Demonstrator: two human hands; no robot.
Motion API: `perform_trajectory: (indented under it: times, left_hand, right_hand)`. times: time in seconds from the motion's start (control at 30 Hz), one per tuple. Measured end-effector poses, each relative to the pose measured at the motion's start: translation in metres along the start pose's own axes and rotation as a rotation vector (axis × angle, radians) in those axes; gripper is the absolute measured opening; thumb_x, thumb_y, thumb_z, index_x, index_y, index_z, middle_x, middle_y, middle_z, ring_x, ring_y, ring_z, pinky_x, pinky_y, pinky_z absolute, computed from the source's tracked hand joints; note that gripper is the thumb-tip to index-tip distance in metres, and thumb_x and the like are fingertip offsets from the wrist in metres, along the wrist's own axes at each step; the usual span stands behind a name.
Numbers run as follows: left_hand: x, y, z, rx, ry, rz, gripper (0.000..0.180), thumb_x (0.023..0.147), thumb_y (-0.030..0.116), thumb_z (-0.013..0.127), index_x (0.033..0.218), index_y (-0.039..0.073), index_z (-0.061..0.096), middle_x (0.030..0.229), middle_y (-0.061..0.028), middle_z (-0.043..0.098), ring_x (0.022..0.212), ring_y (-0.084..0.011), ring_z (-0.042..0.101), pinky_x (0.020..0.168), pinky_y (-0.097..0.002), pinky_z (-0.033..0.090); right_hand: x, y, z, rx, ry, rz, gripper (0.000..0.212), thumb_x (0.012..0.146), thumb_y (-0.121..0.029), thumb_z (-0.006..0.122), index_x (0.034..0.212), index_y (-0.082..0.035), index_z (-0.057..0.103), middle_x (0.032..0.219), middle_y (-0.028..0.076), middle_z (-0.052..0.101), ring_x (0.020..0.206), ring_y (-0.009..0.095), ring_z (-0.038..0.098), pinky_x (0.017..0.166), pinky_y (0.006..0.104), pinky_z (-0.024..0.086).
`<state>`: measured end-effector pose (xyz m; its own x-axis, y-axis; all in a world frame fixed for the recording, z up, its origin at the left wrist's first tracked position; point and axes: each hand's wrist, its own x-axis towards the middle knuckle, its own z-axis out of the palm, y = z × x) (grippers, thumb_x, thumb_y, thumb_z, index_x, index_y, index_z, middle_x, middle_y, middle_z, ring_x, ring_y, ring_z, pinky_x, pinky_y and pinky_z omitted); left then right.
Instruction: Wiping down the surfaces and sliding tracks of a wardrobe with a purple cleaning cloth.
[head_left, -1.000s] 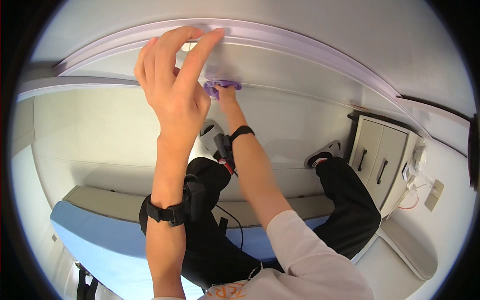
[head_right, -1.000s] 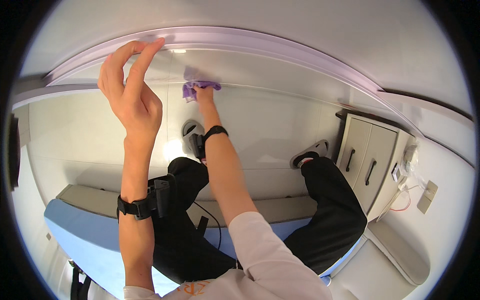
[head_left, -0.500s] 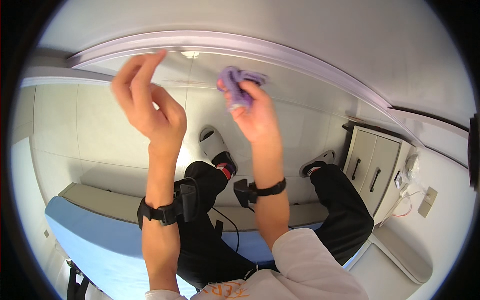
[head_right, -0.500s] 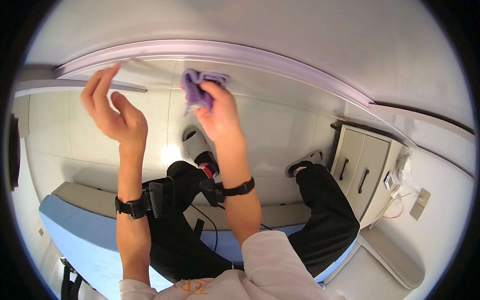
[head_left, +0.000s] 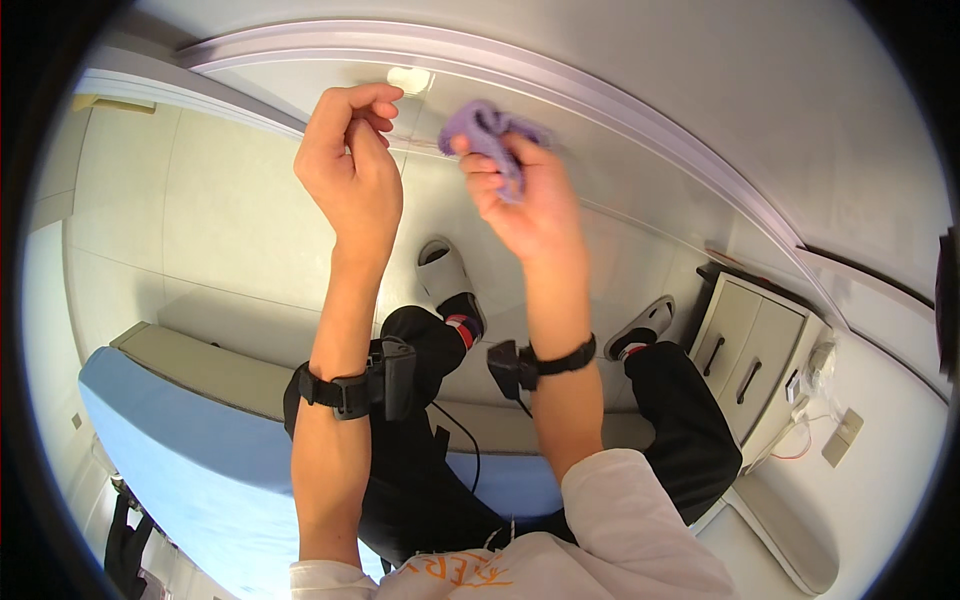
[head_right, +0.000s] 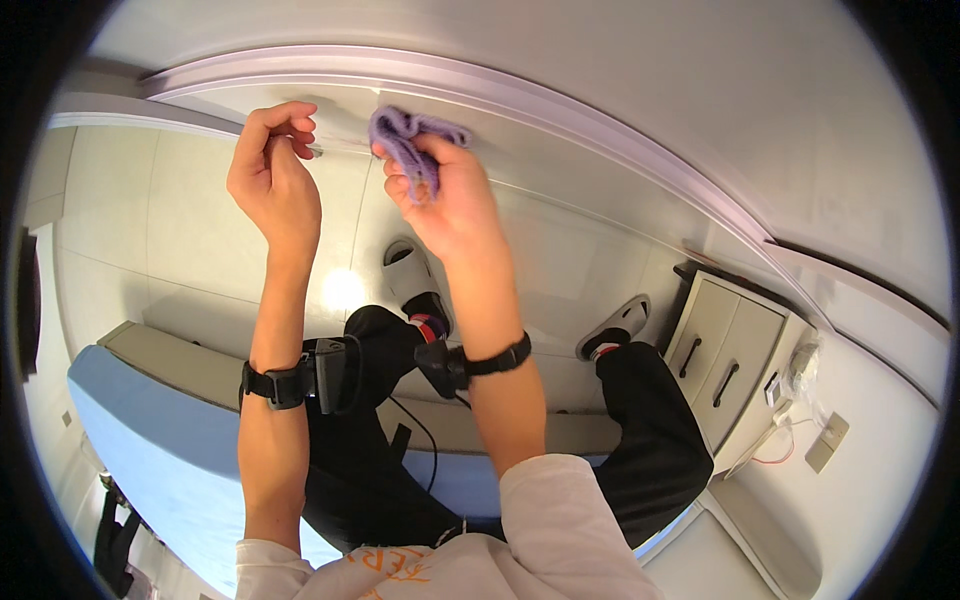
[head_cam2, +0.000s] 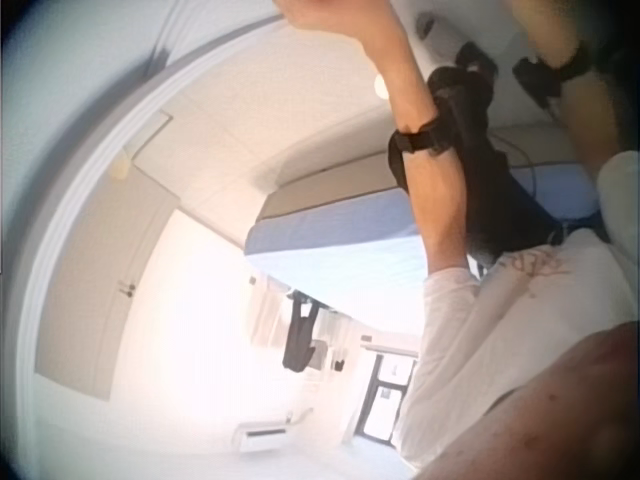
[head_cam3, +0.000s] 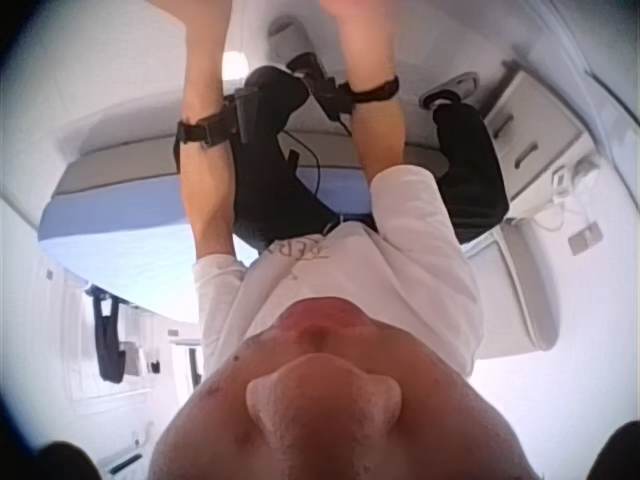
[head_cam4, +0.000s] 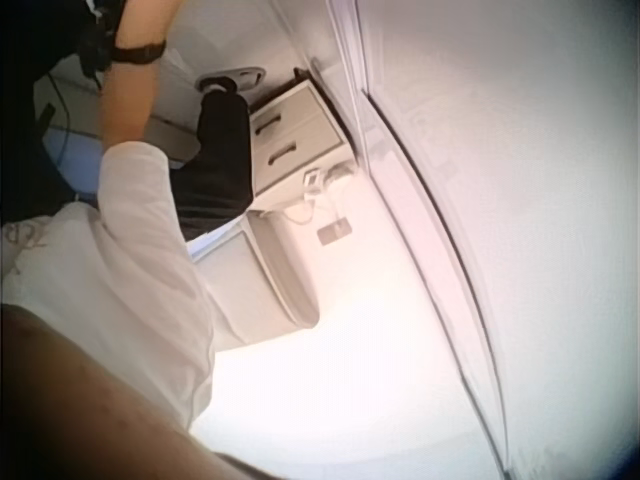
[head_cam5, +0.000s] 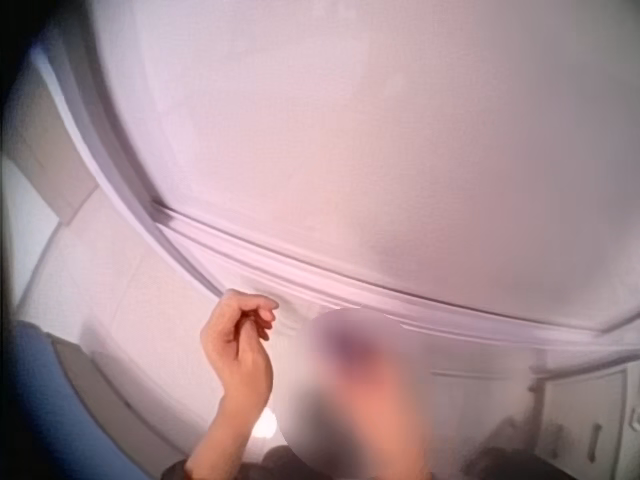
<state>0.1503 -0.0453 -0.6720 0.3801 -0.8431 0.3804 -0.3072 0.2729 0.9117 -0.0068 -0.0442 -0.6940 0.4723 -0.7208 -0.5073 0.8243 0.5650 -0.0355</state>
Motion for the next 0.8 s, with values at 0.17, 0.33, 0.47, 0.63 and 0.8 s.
perform_trajectory:
  times: [0.17, 0.33, 0.47, 0.63, 0.8]
  left_hand:
    - [0.006, -0.004, 0.001, -0.021, 0.005, -0.131, 0.034, 0.079, -0.01, 0.035, 0.088, 0.0, 0.066, 0.078, -0.0038, 0.061, 0.07, -0.0093, 0.054, 0.061, -0.0228, 0.045]
    - [0.002, -0.012, 0.007, -0.029, -0.016, -0.133, 0.031, 0.08, -0.009, 0.035, 0.086, -0.001, 0.065, 0.078, -0.0038, 0.061, 0.069, -0.0095, 0.053, 0.061, -0.0226, 0.044]
    - [0.01, -0.003, 0.017, -0.054, -0.033, -0.119, 0.029, 0.08, -0.009, 0.036, 0.084, -0.001, 0.064, 0.078, -0.0042, 0.061, 0.068, -0.0095, 0.053, 0.06, -0.0225, 0.044]
    - [0.009, -0.021, -0.013, -0.009, 0.017, -0.207, 0.028, 0.08, -0.008, 0.036, 0.077, -0.002, 0.063, 0.071, -0.0046, 0.06, 0.064, -0.0096, 0.051, 0.059, -0.0231, 0.043]
    - [0.016, -0.019, -0.019, -0.102, 0.066, -0.297, 0.026, 0.08, -0.006, 0.038, 0.071, -0.002, 0.062, 0.066, -0.0048, 0.058, 0.062, -0.0101, 0.05, 0.058, -0.0236, 0.043]
  right_hand:
    - [0.107, 0.018, -0.126, -0.153, 0.094, -0.093, 0.024, 0.093, -0.007, 0.041, 0.112, 0.004, 0.05, 0.093, 0.017, 0.06, 0.069, 0.019, 0.054, 0.054, 0.028, 0.048]
    - [0.158, 0.012, -0.207, -0.261, 0.673, -0.123, 0.026, 0.09, -0.002, 0.047, 0.114, -0.008, 0.053, 0.098, 0.009, 0.064, 0.069, 0.019, 0.061, 0.048, 0.0308, 0.045]
    - [0.16, -0.017, -0.237, -0.21, 0.543, -0.145, 0.025, 0.091, -0.006, 0.045, 0.114, -0.008, 0.054, 0.099, 0.008, 0.064, 0.072, 0.021, 0.062, 0.053, 0.0317, 0.047]
    - [0.086, 0.021, -0.139, -0.199, 0.132, -0.074, 0.02, 0.091, -0.013, 0.043, 0.106, -0.004, 0.054, 0.089, 0.011, 0.062, 0.067, 0.017, 0.054, 0.056, 0.0306, 0.043]
    - [-0.025, 0.006, 0.031, -0.195, -0.221, -0.083, 0.017, 0.092, -0.013, 0.04, 0.095, 0.0, 0.05, 0.081, 0.01, 0.056, 0.061, 0.012, 0.041, 0.053, 0.0257, 0.035]
